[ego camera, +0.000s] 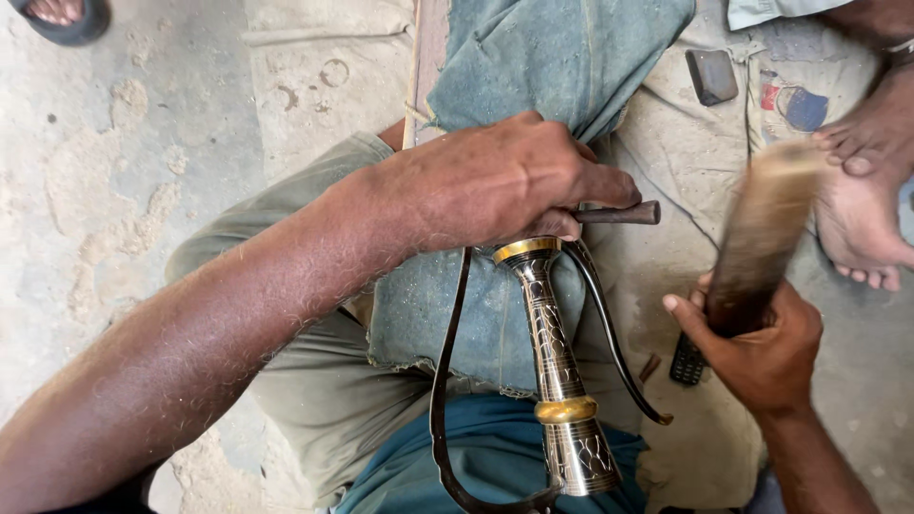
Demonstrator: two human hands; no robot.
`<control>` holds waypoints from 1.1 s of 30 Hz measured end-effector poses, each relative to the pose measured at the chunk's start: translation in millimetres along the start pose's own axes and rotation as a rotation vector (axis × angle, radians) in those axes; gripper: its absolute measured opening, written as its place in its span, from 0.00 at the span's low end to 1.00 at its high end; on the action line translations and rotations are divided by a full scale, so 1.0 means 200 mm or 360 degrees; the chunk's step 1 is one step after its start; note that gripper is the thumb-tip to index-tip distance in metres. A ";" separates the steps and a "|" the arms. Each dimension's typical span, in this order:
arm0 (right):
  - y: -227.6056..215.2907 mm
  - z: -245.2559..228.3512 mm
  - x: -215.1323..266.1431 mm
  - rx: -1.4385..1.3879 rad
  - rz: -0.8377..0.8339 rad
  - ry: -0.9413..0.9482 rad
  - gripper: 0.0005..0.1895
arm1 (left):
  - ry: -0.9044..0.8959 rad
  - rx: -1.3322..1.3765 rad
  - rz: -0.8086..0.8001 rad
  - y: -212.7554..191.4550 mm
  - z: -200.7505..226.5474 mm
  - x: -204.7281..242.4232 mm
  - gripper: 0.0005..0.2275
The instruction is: The person holds a metal hookah stem and uses a chisel and hammer to engrave decorative patterns into its surface. The person repeatedly taps the chisel with the hammer while rotating the stem to work on different sections.
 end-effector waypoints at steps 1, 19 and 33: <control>0.03 0.03 0.02 0.0060 0.0100 -0.0070 0.15 | -0.0054 -0.0054 -0.0051 0.00 0.00 -0.01 0.24; 0.04 0.10 0.06 0.0019 0.0530 -0.0383 0.17 | -0.0058 -0.0252 -0.0309 0.06 0.01 -0.02 0.14; 0.02 0.03 0.04 0.0211 0.0434 -0.0231 0.13 | 0.0062 0.0040 0.0087 -0.14 0.07 0.06 0.09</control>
Point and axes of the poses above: each hand's wrist, its own x-axis away from the middle knuckle, its own y-axis out of the palm, z = x × y, the point moved 5 cm from there along -x, towards the middle knuckle, and after that the axes turned 4 degrees about x, right-handed, at the moved point
